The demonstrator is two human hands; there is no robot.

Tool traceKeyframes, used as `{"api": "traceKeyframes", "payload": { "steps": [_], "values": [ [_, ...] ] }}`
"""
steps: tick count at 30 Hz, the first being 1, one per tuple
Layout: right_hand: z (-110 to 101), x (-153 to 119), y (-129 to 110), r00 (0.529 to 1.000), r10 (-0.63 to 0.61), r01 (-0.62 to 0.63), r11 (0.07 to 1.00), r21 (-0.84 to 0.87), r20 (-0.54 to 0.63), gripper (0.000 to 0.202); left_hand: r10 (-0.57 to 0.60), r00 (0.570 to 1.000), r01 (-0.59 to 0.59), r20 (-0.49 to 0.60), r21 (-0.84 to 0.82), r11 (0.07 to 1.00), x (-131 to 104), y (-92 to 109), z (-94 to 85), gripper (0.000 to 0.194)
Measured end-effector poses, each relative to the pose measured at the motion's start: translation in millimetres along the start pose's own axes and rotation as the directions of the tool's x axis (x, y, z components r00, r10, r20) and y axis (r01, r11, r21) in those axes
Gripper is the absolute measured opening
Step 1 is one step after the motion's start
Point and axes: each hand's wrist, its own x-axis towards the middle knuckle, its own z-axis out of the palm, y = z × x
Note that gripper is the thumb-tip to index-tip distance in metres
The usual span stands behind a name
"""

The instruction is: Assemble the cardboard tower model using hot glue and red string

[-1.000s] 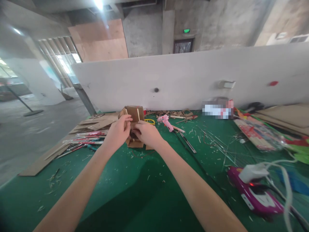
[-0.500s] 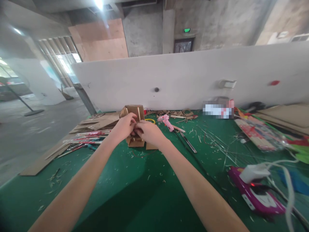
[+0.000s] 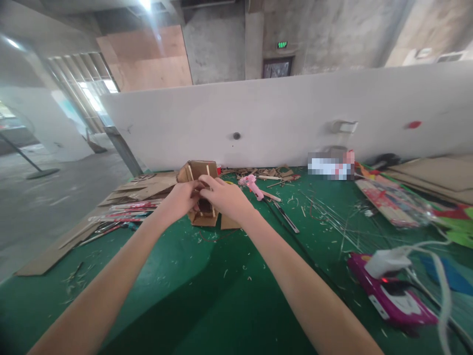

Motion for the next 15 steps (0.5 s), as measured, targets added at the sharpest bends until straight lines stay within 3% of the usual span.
{"api": "traceKeyframes", "payload": {
  "steps": [5, 12, 15],
  "values": [
    [8, 2, 5, 1.0, -0.008, 0.009, 1.0, -0.013, 0.014, 0.026, 0.02, 1.0, -0.02, 0.014, 0.009, 1.0, 2, -4, -1.2, 0.031],
    [22, 7, 8, 0.996, 0.0, 0.001, 1.0, 0.007, -0.091, 0.025, 0.08, 0.997, -0.081, 0.017, 0.094, 0.992, 0, -8, -4.8, 0.032],
    [25, 6, 9, 0.997, -0.007, 0.007, 1.0, 0.001, -0.075, 0.024, 0.069, 0.997, -0.071, 0.017, 0.111, 0.991, -1, -9, -5.9, 0.034]
  ]
}}
